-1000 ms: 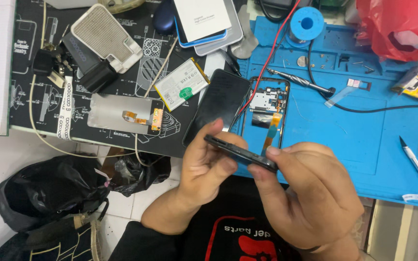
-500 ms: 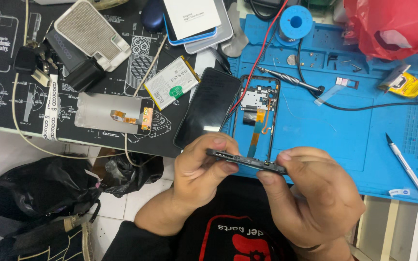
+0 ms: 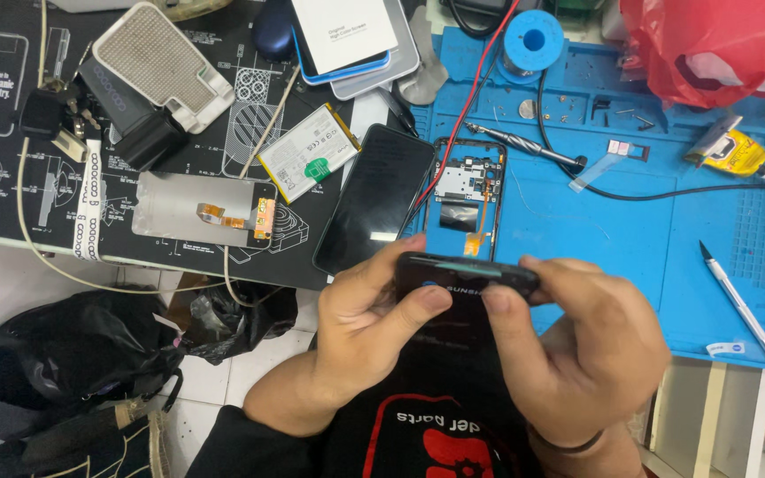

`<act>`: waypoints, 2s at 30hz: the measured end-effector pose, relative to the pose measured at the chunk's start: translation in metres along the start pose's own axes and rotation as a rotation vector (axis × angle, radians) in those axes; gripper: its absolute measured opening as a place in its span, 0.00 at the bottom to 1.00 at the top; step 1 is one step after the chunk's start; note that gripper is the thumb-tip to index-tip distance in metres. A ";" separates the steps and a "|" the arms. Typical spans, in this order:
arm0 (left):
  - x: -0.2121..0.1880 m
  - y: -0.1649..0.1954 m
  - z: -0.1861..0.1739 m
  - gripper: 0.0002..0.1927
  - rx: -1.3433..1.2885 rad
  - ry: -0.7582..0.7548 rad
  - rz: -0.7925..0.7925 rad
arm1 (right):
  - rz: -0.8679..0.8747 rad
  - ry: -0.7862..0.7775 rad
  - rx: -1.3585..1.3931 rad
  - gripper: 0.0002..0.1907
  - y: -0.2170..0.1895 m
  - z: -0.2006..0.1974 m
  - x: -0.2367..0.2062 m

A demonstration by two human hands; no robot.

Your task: The person peels the protective film from a replacement phone screen and works on a disassembled smartphone at a repair mat, separating the frame, handling the battery and internal components, and using a screwdriver on the phone body.

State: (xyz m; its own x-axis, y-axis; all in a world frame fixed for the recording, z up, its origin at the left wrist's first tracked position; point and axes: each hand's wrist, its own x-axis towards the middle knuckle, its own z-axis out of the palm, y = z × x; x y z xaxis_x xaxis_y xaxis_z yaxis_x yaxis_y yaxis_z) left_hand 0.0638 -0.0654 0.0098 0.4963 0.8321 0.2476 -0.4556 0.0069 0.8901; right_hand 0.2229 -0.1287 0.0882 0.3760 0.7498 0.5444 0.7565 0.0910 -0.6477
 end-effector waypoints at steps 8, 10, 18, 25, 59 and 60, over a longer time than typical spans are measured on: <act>0.005 0.010 0.006 0.23 0.061 -0.021 -0.038 | -0.066 -0.065 0.126 0.17 0.007 -0.007 0.008; 0.003 0.010 0.006 0.24 0.055 -0.038 -0.039 | -0.064 -0.073 0.132 0.17 0.010 -0.009 0.003; -0.001 0.015 0.011 0.25 -0.083 -0.060 -0.092 | -0.115 -0.018 0.189 0.17 0.018 -0.009 -0.009; 0.001 0.016 0.012 0.23 -0.072 -0.069 -0.095 | -0.043 0.072 0.191 0.21 0.015 -0.005 -0.005; 0.026 -0.002 -0.009 0.59 -0.389 0.193 0.090 | -0.165 -0.066 0.063 0.17 0.019 0.024 -0.026; 0.025 -0.003 -0.011 0.59 -0.391 0.176 0.096 | -0.186 -0.072 0.053 0.17 0.018 0.023 -0.024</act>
State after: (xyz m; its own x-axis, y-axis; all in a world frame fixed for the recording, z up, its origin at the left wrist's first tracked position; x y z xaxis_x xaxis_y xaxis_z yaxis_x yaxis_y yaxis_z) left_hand 0.0694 -0.0382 0.0086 0.3203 0.9207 0.2230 -0.7560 0.1065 0.6458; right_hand 0.2148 -0.1295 0.0515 0.1920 0.7618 0.6187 0.7795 0.2646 -0.5677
